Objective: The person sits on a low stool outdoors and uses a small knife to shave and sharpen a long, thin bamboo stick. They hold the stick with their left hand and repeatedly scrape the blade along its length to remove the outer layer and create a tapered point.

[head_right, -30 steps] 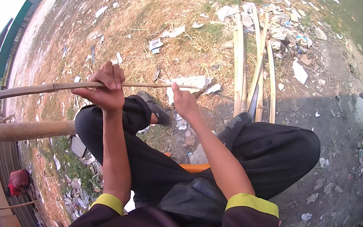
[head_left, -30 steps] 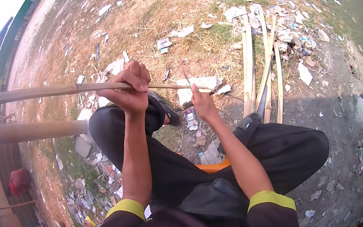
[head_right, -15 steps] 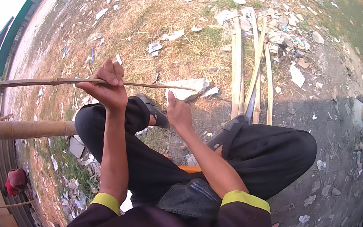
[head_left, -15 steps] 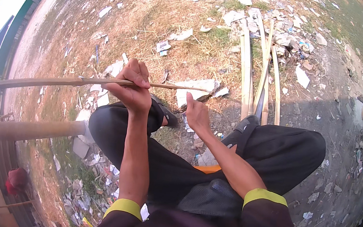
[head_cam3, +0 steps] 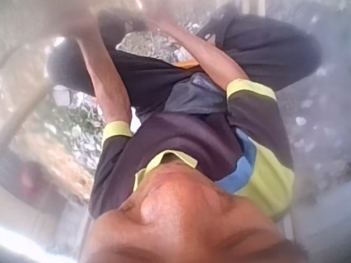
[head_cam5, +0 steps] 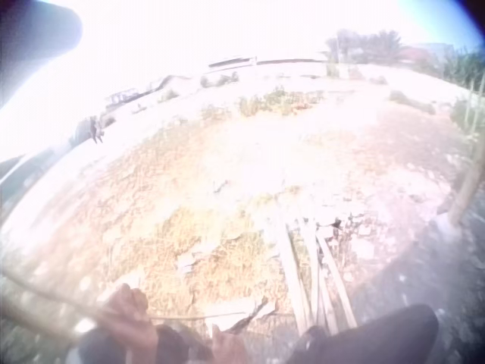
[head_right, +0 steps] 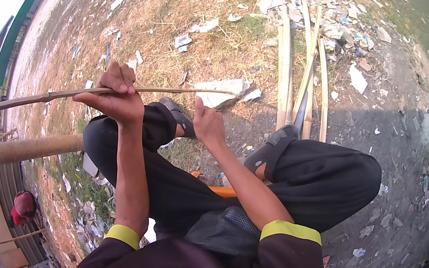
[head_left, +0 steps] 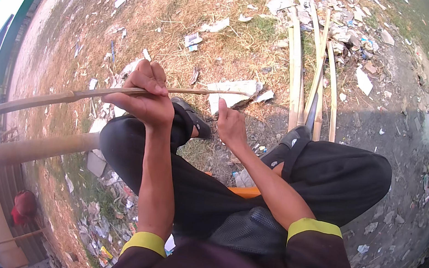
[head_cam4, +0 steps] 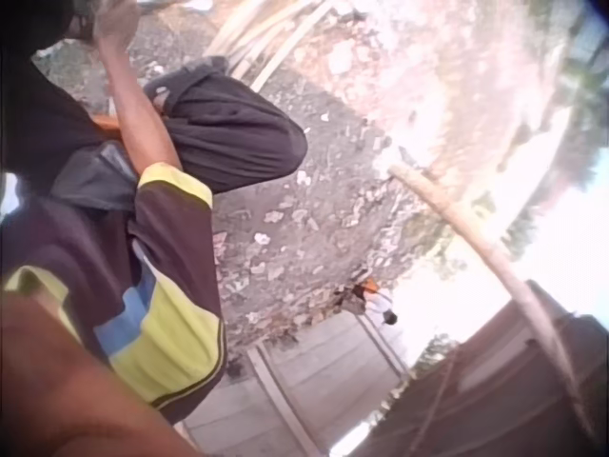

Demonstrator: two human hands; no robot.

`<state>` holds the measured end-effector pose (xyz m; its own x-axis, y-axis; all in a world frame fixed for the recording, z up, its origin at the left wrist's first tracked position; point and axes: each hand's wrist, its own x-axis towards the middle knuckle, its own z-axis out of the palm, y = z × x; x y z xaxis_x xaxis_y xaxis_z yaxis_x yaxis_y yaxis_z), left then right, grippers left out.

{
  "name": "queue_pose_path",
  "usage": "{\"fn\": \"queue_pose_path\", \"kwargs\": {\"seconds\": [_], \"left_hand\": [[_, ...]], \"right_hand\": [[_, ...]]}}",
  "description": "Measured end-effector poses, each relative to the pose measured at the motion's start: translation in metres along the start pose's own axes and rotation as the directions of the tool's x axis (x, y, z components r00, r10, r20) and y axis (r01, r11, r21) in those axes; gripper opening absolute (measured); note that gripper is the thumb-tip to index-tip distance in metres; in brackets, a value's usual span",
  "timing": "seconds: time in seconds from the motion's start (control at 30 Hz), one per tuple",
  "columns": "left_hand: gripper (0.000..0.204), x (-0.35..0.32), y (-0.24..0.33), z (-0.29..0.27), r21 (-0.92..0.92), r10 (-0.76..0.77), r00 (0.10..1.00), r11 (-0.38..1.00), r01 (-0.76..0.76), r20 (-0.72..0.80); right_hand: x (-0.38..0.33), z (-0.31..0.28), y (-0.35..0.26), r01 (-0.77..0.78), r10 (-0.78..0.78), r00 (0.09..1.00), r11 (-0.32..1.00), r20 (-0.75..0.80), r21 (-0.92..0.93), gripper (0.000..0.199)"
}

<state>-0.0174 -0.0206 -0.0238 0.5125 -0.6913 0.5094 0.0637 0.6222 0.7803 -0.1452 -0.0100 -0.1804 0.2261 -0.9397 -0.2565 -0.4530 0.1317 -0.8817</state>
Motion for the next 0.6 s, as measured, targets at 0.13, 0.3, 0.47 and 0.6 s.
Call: {"fn": "queue_pose_path", "kwargs": {"seconds": [0.13,0.3,0.47,0.6], "left_hand": [[0.079,-0.001,-0.002,0.001,0.004,0.022,1.0,1.0,-0.023,0.007],[0.078,-0.001,-0.004,0.0,0.028,0.043,0.999,0.999,-0.043,0.0],[0.074,0.0,-0.001,0.0,0.091,0.086,0.996,0.992,-0.085,-0.006],[0.075,-0.001,-0.004,-0.003,0.028,0.069,0.997,0.997,-0.069,-0.023]], "right_hand": [[0.003,-0.003,0.008,-0.132,0.128,0.99,0.99,-0.057,-0.059,0.072],[0.003,0.001,0.005,0.148,-0.149,0.989,0.988,0.012,0.042,0.065],[0.007,-0.005,-0.002,-0.049,0.048,0.999,0.993,-0.019,-0.107,0.061],[0.012,-0.001,0.01,0.004,-0.001,0.998,0.999,0.059,-0.051,0.064]]}}
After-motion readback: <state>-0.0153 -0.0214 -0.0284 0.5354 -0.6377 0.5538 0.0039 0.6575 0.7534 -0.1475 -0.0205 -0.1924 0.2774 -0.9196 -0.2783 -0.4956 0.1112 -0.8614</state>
